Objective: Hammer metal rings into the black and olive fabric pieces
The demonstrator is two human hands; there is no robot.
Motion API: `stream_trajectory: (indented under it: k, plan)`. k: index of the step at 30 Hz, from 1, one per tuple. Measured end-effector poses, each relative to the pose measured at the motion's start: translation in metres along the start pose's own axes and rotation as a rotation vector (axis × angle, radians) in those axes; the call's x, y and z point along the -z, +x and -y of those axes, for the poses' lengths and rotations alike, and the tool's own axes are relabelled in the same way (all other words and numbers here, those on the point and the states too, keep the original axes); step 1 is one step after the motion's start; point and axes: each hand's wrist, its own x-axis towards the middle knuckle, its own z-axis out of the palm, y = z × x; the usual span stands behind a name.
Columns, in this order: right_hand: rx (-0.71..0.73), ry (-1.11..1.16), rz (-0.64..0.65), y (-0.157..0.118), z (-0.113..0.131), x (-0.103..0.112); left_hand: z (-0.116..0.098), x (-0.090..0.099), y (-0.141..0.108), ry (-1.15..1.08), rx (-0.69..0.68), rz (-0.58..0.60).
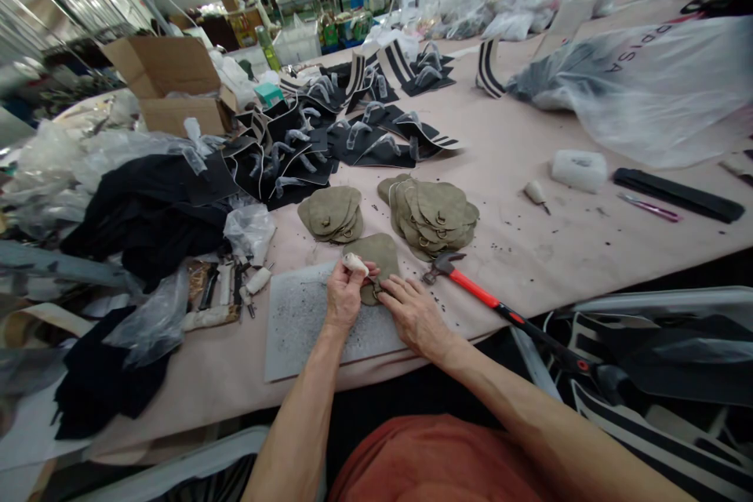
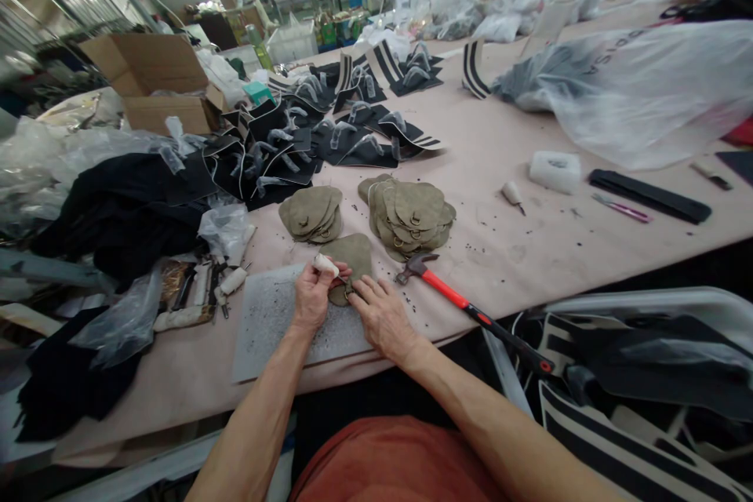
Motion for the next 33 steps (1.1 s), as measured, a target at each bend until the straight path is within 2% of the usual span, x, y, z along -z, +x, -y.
stream_trajectory:
  k: [18, 24, 26, 29, 31, 33]
  plan:
    - [-0.039, 0.038, -0.034, -0.001, 0.0, -0.003, 0.003, 0.0, 0.001, 0.078, -0.028, 0.004]
    - [-0.024, 0.089, -0.065, -0.001, 0.002, 0.0, 0.001, -0.003, -0.002, 0.285, -0.161, 0.012]
    - [-0.098, 0.097, -0.096, -0.004, -0.005, 0.011, -0.002, -0.005, -0.005, 0.384, -0.221, 0.026]
    - [-0.326, -0.058, -0.09, -0.02, -0.03, 0.038, -0.006, -0.007, -0.009, 0.453, -0.286, 0.071]
    - [-0.472, -0.235, 0.027, -0.039, -0.054, 0.058, -0.008, -0.006, -0.01, 0.456, -0.307, 0.117]
    - [-0.555, -0.353, 0.189, -0.06, -0.074, 0.073, -0.009, -0.004, -0.008, 0.454, -0.31, 0.172]
